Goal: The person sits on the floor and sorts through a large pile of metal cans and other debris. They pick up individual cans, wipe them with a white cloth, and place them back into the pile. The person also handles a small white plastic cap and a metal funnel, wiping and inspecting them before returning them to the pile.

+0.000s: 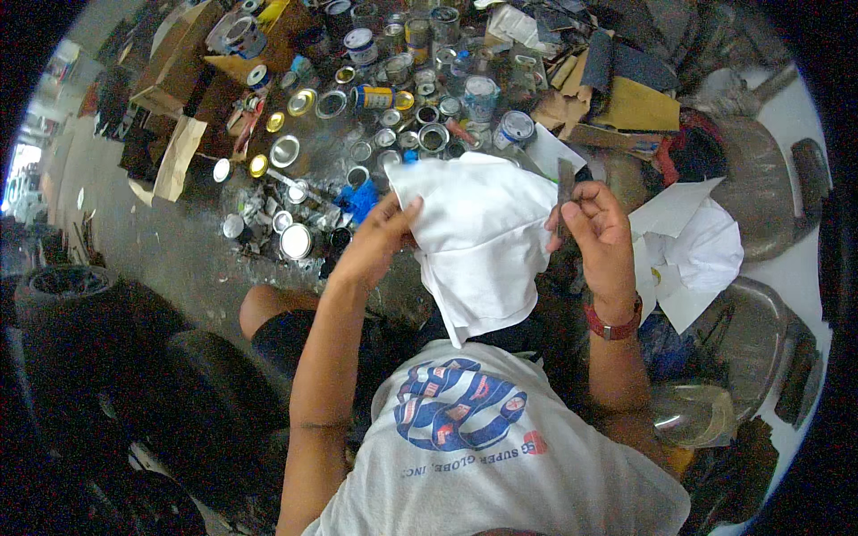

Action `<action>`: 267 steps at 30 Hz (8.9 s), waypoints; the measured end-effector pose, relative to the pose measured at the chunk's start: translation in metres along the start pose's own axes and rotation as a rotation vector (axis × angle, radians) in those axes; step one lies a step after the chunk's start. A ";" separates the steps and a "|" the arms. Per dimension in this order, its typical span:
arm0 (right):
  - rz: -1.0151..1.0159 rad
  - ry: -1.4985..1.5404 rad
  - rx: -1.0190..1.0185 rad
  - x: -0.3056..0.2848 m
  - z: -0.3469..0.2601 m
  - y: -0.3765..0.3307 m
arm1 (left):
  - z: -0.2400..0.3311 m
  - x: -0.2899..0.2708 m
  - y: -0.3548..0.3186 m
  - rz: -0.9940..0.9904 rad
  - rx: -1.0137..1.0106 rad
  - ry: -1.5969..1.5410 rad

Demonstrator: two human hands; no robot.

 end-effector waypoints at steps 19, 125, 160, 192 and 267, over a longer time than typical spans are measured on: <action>-0.637 -1.311 -0.929 0.137 -0.064 -0.023 | 0.048 0.010 -0.049 0.045 0.655 0.451; -0.468 -1.316 -1.109 0.047 -0.012 0.042 | 0.074 0.087 -0.031 0.361 1.001 0.433; -0.006 0.680 0.197 0.053 0.054 0.131 | 0.087 0.104 0.009 0.190 0.883 0.415; -0.021 -1.056 -0.704 0.016 -0.096 -0.010 | 0.076 0.118 -0.016 -0.412 0.824 1.006; 0.205 0.505 -0.025 -0.035 0.046 0.060 | 0.040 0.167 -0.019 -0.145 0.739 0.655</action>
Point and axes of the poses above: each hand's wrist, its own y-axis towards the middle knuckle, its own x-axis out of the palm, z = x × y, the point moved 7 cm from there along y, towards the middle knuckle, and after that the axes turned 6 degrees about z, right-handed, at the moved point
